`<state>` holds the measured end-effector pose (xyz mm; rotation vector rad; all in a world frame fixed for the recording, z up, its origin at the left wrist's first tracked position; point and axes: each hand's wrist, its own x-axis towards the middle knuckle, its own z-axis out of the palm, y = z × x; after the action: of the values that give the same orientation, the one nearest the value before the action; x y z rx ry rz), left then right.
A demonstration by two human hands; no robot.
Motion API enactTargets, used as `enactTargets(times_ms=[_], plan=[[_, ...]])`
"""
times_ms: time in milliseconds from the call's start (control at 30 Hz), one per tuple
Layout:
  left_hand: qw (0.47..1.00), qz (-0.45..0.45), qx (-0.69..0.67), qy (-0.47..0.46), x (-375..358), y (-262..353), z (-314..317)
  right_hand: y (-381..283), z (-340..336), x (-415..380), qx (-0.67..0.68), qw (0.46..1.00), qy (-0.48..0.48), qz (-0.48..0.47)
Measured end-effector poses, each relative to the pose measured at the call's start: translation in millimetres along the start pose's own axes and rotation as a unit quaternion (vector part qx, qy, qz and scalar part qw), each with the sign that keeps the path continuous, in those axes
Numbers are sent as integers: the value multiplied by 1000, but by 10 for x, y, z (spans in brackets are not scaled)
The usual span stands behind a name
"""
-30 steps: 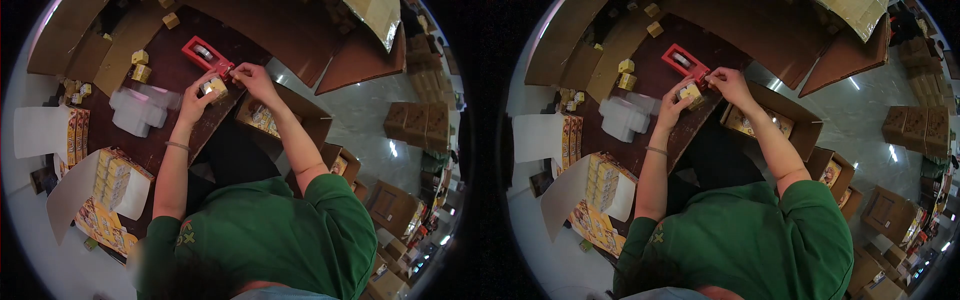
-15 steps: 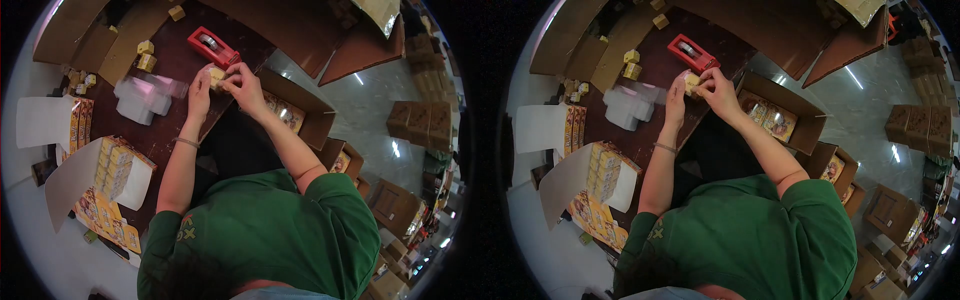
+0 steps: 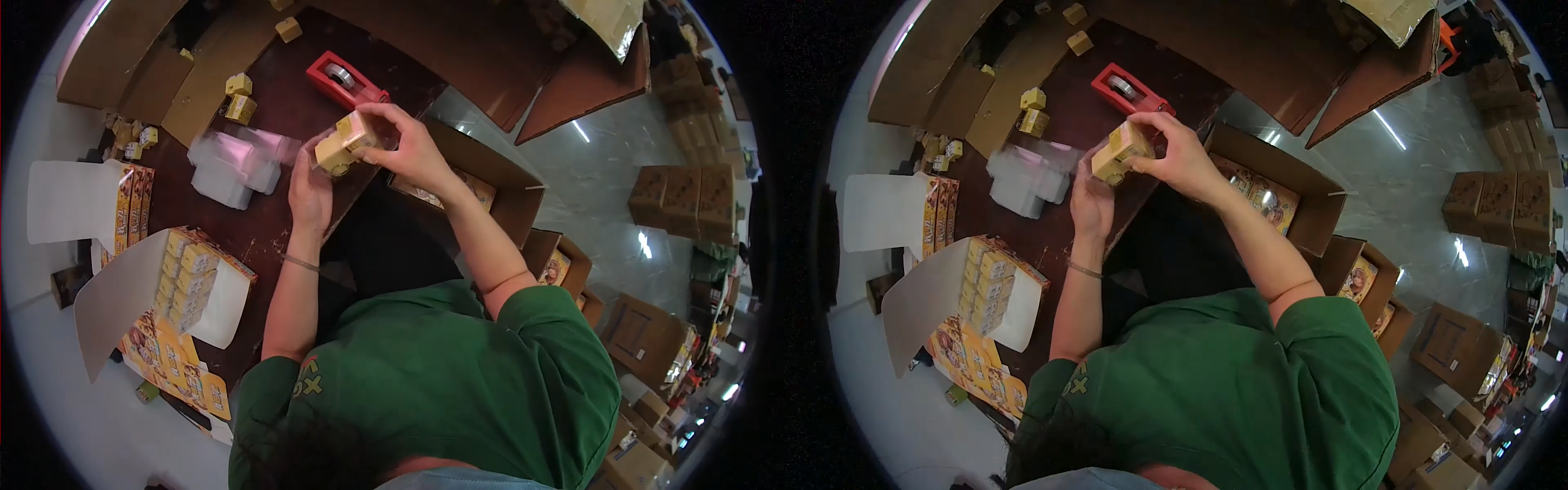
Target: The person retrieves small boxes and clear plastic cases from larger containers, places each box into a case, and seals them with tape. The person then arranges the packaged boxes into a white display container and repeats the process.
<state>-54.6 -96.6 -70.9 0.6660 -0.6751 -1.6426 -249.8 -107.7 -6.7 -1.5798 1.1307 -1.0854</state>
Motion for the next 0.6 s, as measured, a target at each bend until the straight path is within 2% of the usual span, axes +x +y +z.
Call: enactTargets(times_ms=[33, 100, 133, 200, 233, 267, 300, 333, 400, 500, 600], plan=[[997, 51, 57, 7, 56, 47, -22, -32, -27, 64, -90, 994, -12, -61], [968, 89, 235, -16, 219, 136, -154, -52, -12, 181, -265, 947, -33, -180], [972, 27, 227, -52, 239, 203, -18, 23, 66, 216, -272, 940, -52, -197], [933, 5, 352, -74, 390, 84, -132, 159, 60, 253, -201, 957, -72, -195], [950, 7, 302, -81, 423, 67, -130, 184, 19, 329, -167, 962, -83, -199], [947, 2, 308, -90, 483, 96, -113, 142, -108, 374, -148, 981, -23, -127], [944, -9, 313, -99, 506, 104, -106, 265, -248, 508, -244, 957, 49, -150], [942, -24, 318, -108, 500, 95, -97, 393, -397, 655, -270, 961, 11, -58], [914, -8, 377, -153, 558, 58, -30, 721, -409, 770, -293, 956, -1, -15], [890, 34, 412, -189, 663, 18, 8, 877, -400, 846, -133, 990, -50, -7], [894, 34, 409, -180, 651, -23, -31, 779, -268, 718, -203, 974, 78, -67]])
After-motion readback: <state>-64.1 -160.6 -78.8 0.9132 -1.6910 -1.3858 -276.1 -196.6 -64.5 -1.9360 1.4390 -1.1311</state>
